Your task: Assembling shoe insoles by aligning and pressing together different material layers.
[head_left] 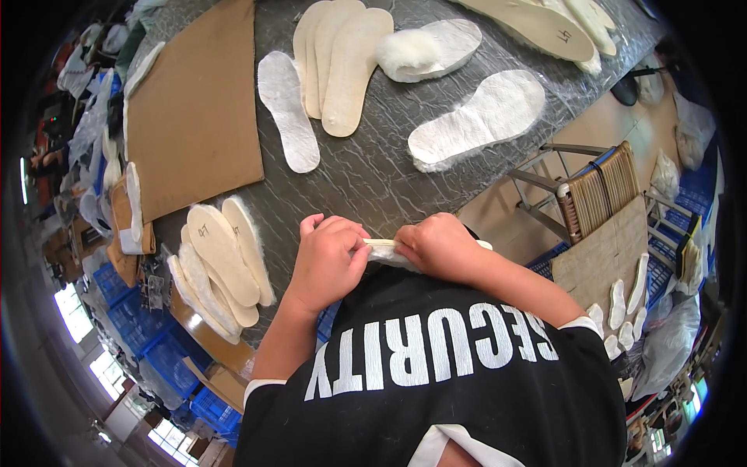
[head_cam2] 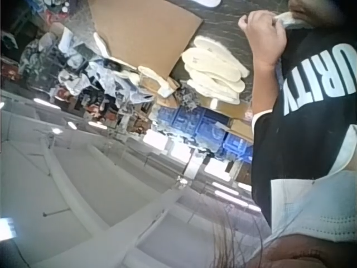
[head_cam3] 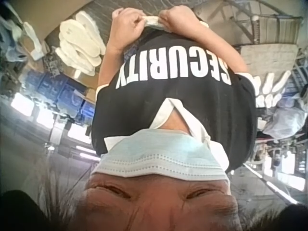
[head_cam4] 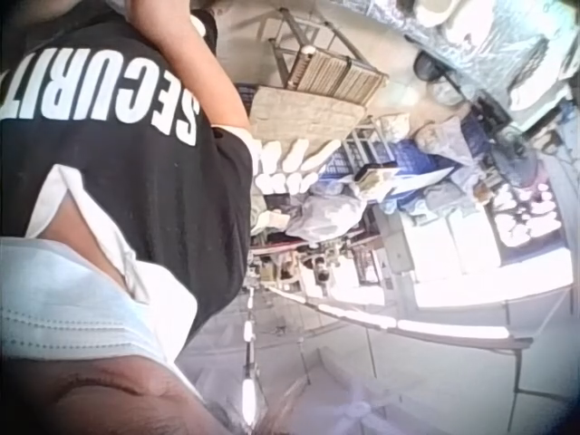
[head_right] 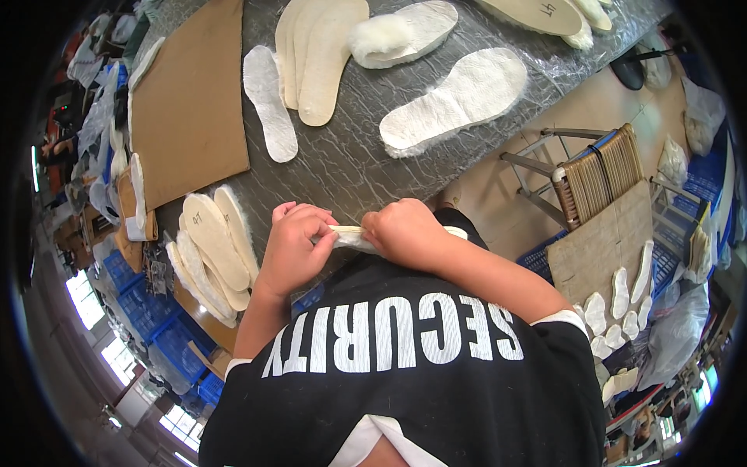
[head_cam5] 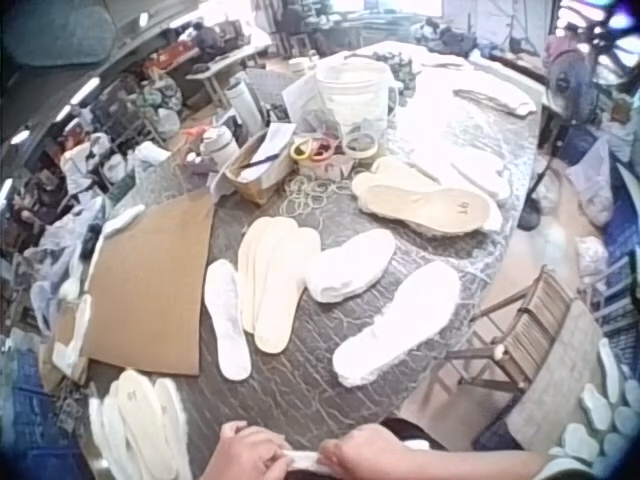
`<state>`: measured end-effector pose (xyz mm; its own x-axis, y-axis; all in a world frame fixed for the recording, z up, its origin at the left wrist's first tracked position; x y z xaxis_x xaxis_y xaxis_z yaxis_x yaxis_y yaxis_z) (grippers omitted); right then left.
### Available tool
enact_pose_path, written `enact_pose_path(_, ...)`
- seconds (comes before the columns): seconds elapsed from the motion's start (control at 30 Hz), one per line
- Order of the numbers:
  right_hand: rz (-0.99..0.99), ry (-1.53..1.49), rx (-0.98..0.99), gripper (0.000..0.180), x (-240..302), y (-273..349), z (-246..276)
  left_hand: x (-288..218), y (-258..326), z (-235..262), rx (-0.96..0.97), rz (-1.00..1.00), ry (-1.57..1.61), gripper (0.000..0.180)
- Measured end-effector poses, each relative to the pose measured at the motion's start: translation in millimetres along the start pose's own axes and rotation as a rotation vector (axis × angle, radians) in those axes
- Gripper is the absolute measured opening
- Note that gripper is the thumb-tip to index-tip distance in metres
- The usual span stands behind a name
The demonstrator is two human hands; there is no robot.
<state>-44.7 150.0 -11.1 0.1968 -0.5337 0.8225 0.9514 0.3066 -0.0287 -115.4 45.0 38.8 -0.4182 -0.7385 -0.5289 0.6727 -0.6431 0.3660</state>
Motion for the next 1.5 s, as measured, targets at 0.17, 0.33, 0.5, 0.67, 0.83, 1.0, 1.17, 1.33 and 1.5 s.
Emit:
enact_pose_path(0.17,-0.019,-0.095,0.104,0.018,-1,-3,0,-7,0,-4,0.012,-0.036,-0.022,0.01)
enact_pose_path(0.33,-0.024,-0.3,0.041,0.017,-7,-10,-9,-19,-4,-12,0.029,-0.112,-0.078,0.01)
enact_pose_path(0.5,-0.089,-0.31,-0.051,0.014,-20,0,1,14,-10,12,-0.001,-0.003,0.195,0.025)
enact_pose_path(0.67,-0.142,-0.344,-0.078,0.013,-21,1,6,27,-3,14,0.034,0.039,0.315,0.033)
enact_pose_path(0.83,-0.08,-0.332,-0.102,0.013,-16,1,8,-1,1,16,-0.157,-0.108,0.062,0.029)
enact_pose_path(1.0,-0.125,-0.293,-0.148,0.013,-20,2,11,-29,12,16,-0.265,-0.349,-0.115,0.019)
enact_pose_path(1.17,-0.161,-0.206,-0.249,0.011,-26,7,5,-31,18,-10,-0.191,-0.32,-0.056,0.021)
enact_pose_path(1.33,-0.098,-0.173,-0.292,0.013,-23,6,10,-12,10,-4,-0.297,-0.044,-0.177,0.019)
enact_pose_path(1.5,-0.189,-0.144,-0.414,0.015,-42,5,11,-35,15,-21,-0.353,-0.084,-0.298,0.018)
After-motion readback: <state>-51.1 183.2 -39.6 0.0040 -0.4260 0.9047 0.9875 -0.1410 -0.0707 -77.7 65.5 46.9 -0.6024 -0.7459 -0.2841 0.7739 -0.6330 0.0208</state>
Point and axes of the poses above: each hand's wrist, its own y-axis away from the middle knuckle, its own z-axis out of the back of the hand, x = y × z, the point moved 8 cm from there along -y, towards the middle knuckle, and after that the axes turned 13 degrees about z, right-handed, at the moved point
